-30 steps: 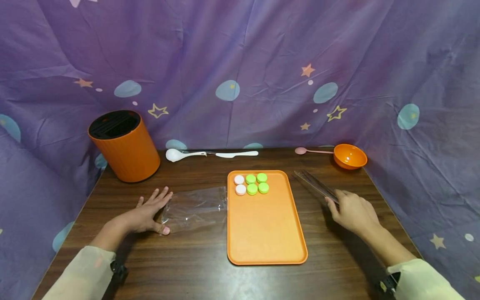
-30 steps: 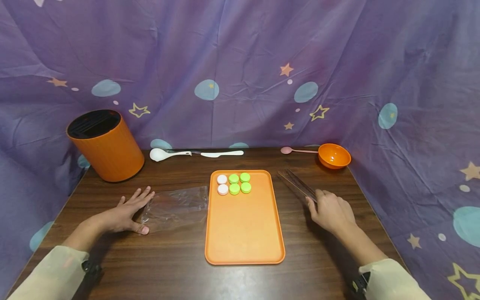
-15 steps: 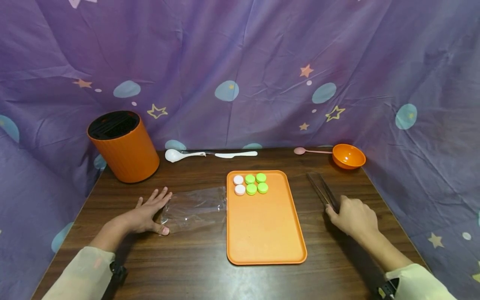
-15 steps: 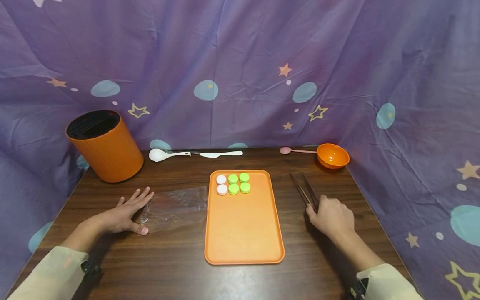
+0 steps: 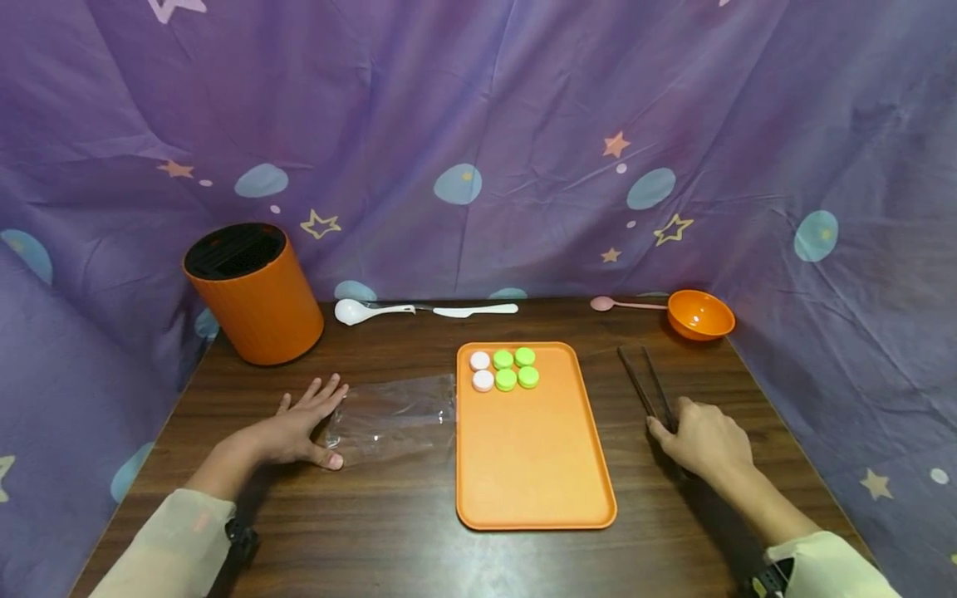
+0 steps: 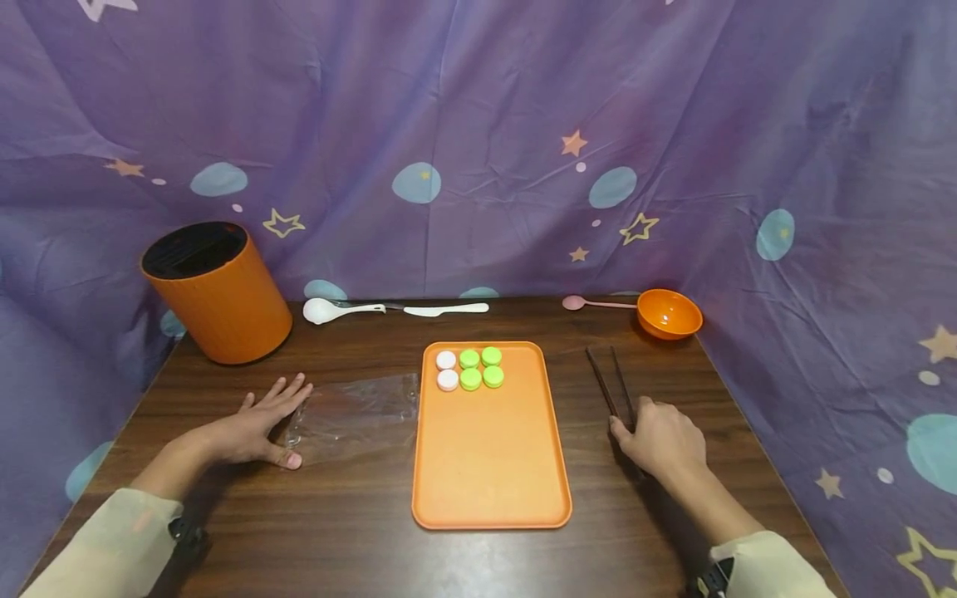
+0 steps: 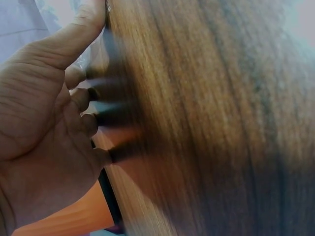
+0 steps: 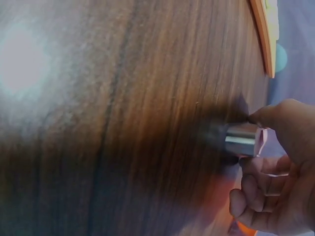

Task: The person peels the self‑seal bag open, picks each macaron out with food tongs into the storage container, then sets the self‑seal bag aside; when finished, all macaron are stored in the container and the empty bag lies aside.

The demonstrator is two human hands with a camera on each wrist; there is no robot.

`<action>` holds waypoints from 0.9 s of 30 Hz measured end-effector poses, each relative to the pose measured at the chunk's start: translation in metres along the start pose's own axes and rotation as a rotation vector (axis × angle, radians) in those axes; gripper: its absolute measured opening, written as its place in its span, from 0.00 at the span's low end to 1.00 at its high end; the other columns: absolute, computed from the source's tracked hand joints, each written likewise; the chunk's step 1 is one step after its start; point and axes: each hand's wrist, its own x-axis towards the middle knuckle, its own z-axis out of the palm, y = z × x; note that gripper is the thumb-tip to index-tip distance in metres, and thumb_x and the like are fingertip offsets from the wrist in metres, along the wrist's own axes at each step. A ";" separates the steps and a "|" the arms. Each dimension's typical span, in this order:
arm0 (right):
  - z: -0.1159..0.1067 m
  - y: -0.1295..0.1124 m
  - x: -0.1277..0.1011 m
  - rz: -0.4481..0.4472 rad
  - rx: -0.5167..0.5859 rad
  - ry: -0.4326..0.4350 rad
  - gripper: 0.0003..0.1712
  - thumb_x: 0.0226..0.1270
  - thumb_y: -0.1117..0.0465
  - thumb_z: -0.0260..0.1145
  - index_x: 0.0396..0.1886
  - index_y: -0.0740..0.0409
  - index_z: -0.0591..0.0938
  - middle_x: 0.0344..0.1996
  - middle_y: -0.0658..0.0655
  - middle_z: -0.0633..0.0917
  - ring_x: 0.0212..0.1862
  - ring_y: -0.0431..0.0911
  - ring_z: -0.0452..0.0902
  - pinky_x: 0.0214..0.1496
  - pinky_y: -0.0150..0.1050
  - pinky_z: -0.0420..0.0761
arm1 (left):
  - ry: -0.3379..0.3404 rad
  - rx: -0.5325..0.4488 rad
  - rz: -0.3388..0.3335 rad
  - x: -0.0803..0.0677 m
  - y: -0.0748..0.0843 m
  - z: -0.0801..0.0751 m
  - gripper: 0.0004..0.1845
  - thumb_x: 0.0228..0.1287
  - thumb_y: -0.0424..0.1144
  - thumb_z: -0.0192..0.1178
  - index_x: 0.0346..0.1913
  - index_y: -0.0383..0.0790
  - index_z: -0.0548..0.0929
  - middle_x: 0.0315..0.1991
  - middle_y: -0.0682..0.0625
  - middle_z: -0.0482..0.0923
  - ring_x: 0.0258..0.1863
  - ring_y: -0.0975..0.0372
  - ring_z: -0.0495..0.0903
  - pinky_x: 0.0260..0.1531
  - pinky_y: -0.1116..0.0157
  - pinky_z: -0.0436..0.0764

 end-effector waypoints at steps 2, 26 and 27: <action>0.001 0.000 -0.001 0.000 -0.004 -0.008 0.31 0.77 0.39 0.68 0.43 0.67 0.82 0.36 0.76 0.88 0.32 0.72 0.86 0.26 0.64 0.80 | -0.001 0.001 -0.004 0.001 -0.002 0.001 0.76 0.49 0.74 0.80 0.92 0.44 0.48 0.93 0.39 0.27 0.90 0.35 0.22 0.76 0.21 0.20; 0.003 -0.003 -0.006 -0.039 0.030 0.206 0.43 0.75 0.26 0.65 0.46 0.66 0.77 0.36 0.69 0.84 0.36 0.69 0.83 0.26 0.63 0.79 | -0.003 0.000 -0.003 -0.014 0.041 -0.033 0.75 0.50 0.59 0.86 0.89 0.29 0.49 0.89 0.24 0.29 0.87 0.28 0.26 0.80 0.21 0.33; 0.002 -0.004 -0.005 -0.051 0.028 0.236 0.43 0.75 0.27 0.66 0.49 0.68 0.77 0.39 0.72 0.84 0.39 0.72 0.82 0.28 0.66 0.80 | -0.004 -0.006 -0.002 -0.015 0.045 -0.036 0.74 0.51 0.56 0.86 0.89 0.28 0.49 0.88 0.23 0.29 0.87 0.26 0.26 0.79 0.21 0.33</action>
